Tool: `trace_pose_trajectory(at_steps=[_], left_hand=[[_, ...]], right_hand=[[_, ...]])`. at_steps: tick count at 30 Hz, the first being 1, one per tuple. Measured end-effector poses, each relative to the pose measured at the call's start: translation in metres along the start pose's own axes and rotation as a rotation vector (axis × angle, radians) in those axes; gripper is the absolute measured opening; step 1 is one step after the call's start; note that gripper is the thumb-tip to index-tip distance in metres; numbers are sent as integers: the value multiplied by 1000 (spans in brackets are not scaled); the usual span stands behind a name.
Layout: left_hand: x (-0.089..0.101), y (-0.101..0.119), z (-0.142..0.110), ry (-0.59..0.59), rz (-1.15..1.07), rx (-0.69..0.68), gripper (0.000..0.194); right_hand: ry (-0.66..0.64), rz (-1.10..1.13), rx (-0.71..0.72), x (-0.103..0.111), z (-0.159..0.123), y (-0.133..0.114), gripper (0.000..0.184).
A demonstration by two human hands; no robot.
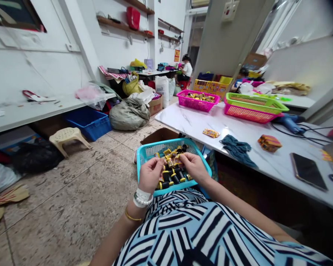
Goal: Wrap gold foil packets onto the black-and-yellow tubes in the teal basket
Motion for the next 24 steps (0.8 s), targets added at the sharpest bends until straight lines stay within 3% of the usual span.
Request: trace_pose_trajectory(at_steps=[7, 16, 19, 24], left_hand=[[-12, 5, -10, -12, 214, -105, 34], [-8, -14, -3, 19, 128, -51, 29], [-8, -10, -6, 43, 119, -58, 28], [-11, -2, -12, 55, 136, -76, 27]], right_hand=[[6, 4, 59, -3, -8, 2, 35], [-117, 176, -34, -11, -16, 4, 20], [-86, 200, -83, -8, -15, 11, 20], [-26, 138, -34, -4, -16, 8, 23]])
Point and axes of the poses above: each hand's wrist, its own z-axis towards the middle knuckle, its own x-axis out of the back of the hand, y = z × x, the point moved 8 cm from there along z, towards the middle knuckle, and after that the axes turned 3 degrees about -x, right-handed, at the moved point
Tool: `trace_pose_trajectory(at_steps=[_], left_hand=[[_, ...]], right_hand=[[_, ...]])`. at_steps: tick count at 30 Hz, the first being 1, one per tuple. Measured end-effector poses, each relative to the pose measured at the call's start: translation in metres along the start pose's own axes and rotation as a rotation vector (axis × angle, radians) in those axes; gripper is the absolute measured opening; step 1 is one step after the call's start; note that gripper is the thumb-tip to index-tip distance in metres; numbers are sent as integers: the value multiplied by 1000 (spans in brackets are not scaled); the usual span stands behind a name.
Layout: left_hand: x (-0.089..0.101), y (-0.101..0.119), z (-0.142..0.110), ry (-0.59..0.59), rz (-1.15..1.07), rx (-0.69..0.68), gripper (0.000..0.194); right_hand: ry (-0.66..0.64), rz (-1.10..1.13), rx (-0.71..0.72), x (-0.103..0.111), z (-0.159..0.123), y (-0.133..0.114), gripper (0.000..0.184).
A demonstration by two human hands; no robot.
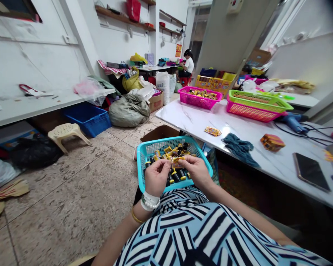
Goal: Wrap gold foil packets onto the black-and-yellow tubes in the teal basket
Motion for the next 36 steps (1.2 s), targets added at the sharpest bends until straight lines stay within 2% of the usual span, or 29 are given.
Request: trace_pose_trajectory(at_steps=[10, 19, 24, 31, 36], left_hand=[[0, 0, -1, 51, -58, -15, 27], [-6, -26, 3, -3, -212, 119, 33], [-8, -29, 5, -20, -269, 137, 32], [-5, -29, 4, 31, -287, 131, 27], [-1, -30, 5, 58, -218, 88, 23]], right_hand=[[25, -44, 44, 0, -2, -2, 24], [27, -53, 64, 2, -2, 2, 22], [14, -100, 88, 0, -2, 4, 23], [78, -119, 102, 4, -1, 7, 21], [72, -124, 91, 4, 0, 12, 23]])
Point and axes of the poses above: each hand's wrist, its own z-axis towards the middle knuckle, its own x-axis out of the back of the hand, y = z × x, the point moved 8 cm from there along z, towards the middle knuckle, and after that the axes turned 3 degrees about -x, right-handed, at the moved point
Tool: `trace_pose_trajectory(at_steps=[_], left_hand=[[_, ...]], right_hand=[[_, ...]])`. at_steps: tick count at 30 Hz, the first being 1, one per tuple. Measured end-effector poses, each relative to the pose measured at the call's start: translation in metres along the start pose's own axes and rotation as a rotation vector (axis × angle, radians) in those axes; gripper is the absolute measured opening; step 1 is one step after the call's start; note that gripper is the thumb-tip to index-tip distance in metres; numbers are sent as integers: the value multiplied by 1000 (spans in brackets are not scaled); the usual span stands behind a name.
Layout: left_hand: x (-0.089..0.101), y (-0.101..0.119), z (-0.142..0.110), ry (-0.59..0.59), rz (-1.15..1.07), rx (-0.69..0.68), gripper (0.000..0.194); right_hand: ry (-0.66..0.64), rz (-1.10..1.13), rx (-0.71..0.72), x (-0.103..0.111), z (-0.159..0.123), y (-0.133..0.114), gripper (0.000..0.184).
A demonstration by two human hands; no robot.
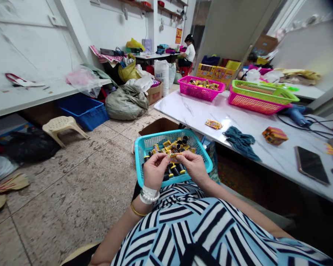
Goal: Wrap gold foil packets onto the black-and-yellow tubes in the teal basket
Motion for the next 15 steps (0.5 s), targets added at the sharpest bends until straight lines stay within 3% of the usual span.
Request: trace_pose_trajectory(at_steps=[9, 15], left_hand=[[-9, -7, 0, -90, 5, 73, 26], [9, -4, 9, 40, 94, -18, 25]], right_hand=[[4, -66, 60, -2, 1, -4, 22], [-72, -98, 104, -18, 7, -8, 18]])
Point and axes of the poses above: each hand's wrist, its own z-axis towards the middle knuckle, its own x-axis out of the back of the hand, y = z × x, the point moved 8 cm from there along z, towards the middle knuckle, and after that the axes turned 3 degrees about -x, right-handed, at the moved point
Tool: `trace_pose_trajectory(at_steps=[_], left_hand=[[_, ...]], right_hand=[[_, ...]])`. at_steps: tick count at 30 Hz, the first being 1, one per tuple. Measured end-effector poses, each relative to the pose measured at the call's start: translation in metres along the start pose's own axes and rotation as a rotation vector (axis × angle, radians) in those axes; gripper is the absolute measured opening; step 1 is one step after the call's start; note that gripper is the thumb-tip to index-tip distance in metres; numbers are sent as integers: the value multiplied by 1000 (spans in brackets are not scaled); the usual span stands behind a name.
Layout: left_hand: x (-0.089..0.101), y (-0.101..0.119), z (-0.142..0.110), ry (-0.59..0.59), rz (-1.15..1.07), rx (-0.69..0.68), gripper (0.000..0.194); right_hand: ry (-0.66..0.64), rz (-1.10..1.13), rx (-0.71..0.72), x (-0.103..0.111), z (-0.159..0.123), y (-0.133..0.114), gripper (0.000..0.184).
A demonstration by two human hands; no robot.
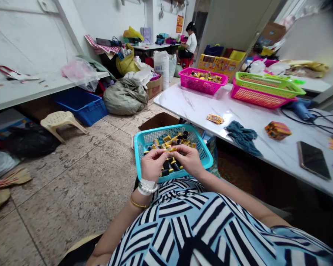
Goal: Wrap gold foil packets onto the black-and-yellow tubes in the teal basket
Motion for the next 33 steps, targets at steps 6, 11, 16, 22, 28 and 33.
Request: trace_pose_trajectory(at_steps=[6, 11, 16, 22, 28, 33], left_hand=[[5, 1, 6, 5, -113, 80, 30], [10, -1, 14, -3, -180, 154, 37], [10, -23, 19, -43, -284, 363, 44], [12, -38, 23, -49, -378, 464, 31], [6, -50, 22, -52, -479, 528, 24], [-9, -50, 15, -104, -559, 568, 24]], right_hand=[[-174, 143, -98, -18, 22, 15, 39], [-270, -301, -210, -25, 36, 62, 54], [-252, -461, -181, -40, 31, 82, 26], [-268, -393, -159, -23, 28, 65, 27], [-150, 377, -298, 16, 16, 38, 40], [-140, 425, -252, 7, 10, 24, 36]])
Point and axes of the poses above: each hand's wrist, its own z-axis towards the middle knuckle, its own x-axis out of the back of the hand, y = z × x, the point moved 8 cm from there along z, towards the middle knuckle, and after that the axes turned 3 degrees about -x, right-handed, at the moved point
